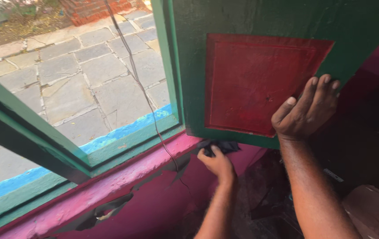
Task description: The person wipes the surface of a green and red wooden door using a dark cloth. They clean the interior side of the door first, then walk outside to wipe the exterior side of the same door.
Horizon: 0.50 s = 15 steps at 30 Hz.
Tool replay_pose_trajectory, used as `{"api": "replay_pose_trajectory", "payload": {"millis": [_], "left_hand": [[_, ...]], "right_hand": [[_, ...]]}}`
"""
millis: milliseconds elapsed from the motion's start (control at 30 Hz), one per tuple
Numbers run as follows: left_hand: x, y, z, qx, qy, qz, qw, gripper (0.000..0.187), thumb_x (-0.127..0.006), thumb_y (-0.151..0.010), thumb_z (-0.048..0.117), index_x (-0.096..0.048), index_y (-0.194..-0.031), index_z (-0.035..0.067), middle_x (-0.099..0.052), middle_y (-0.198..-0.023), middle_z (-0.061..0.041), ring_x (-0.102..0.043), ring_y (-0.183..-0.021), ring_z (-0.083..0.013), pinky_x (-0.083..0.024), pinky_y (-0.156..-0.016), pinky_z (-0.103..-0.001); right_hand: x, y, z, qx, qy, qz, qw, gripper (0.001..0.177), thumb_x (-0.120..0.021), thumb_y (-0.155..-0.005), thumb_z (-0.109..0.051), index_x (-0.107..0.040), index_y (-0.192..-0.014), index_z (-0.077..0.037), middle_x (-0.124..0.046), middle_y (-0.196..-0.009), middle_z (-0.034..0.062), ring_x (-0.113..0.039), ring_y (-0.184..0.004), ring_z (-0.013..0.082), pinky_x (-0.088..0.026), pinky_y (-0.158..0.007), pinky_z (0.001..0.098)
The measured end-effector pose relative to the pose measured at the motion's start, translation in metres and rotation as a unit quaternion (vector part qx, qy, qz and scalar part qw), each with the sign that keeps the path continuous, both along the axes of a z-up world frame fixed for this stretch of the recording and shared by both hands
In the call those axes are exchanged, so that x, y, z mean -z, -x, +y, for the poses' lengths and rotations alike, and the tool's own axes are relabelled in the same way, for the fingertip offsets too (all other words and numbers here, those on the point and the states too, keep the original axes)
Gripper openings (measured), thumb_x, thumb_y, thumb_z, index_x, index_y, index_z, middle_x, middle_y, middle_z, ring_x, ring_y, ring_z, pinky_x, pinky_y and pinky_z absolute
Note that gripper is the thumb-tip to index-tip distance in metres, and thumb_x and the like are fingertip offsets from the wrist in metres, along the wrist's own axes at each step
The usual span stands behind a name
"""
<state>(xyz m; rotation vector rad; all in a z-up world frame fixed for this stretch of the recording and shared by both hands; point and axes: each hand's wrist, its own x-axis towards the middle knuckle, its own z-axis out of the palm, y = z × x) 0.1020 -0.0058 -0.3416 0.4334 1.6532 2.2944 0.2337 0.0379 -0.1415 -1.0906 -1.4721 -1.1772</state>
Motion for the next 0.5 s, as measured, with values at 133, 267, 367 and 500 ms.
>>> {"api": "replay_pose_trajectory", "payload": {"millis": [133,267,367,500], "left_hand": [[0.017,-0.015,0.025,0.100,-0.071,-0.143,0.982,0.018,-0.059,-0.102,0.010,-0.052,-0.110,-0.005,-0.062,-0.097,-0.008,-0.058,-0.087,-0.0177,-0.051,-0.077,-0.035],[0.015,-0.030,0.000,0.294,-0.078,-0.083,0.949,0.020,-0.059,-0.102,0.013,-0.057,-0.115,-0.003,-0.058,-0.099,-0.007,-0.054,-0.087,-0.0169,-0.047,-0.077,-0.032],[-0.003,-0.017,-0.031,0.146,-0.046,0.071,0.986,0.020,-0.064,-0.099,0.011,-0.059,-0.113,-0.002,-0.064,-0.103,-0.014,-0.062,-0.096,-0.0225,-0.051,-0.087,-0.036],[-0.027,0.018,-0.019,0.052,0.011,-0.108,0.993,0.023,-0.063,-0.097,0.017,-0.051,-0.111,0.002,-0.066,-0.104,-0.013,-0.066,-0.093,-0.0240,-0.053,-0.085,-0.037]], "right_hand": [[0.004,0.000,-0.001,0.005,0.011,0.007,1.000,0.054,-0.030,-0.117,-0.025,-0.037,-0.161,0.004,-0.033,-0.167,0.0230,-0.028,-0.159,0.0388,-0.035,-0.128,0.0562],[0.002,0.000,0.002,0.004,0.000,0.002,1.000,0.054,-0.030,-0.116,-0.025,-0.036,-0.162,0.003,-0.033,-0.167,0.0230,-0.027,-0.159,0.0379,-0.035,-0.128,0.0554],[0.001,0.000,0.003,0.005,-0.003,-0.002,1.000,0.055,-0.029,-0.115,-0.026,-0.034,-0.163,0.002,-0.031,-0.167,0.0222,-0.026,-0.159,0.0374,-0.034,-0.129,0.0555],[0.005,0.000,-0.001,0.008,0.019,0.011,1.000,0.054,-0.031,-0.117,-0.026,-0.035,-0.163,0.003,-0.032,-0.167,0.0217,-0.027,-0.159,0.0385,-0.034,-0.129,0.0563]]}}
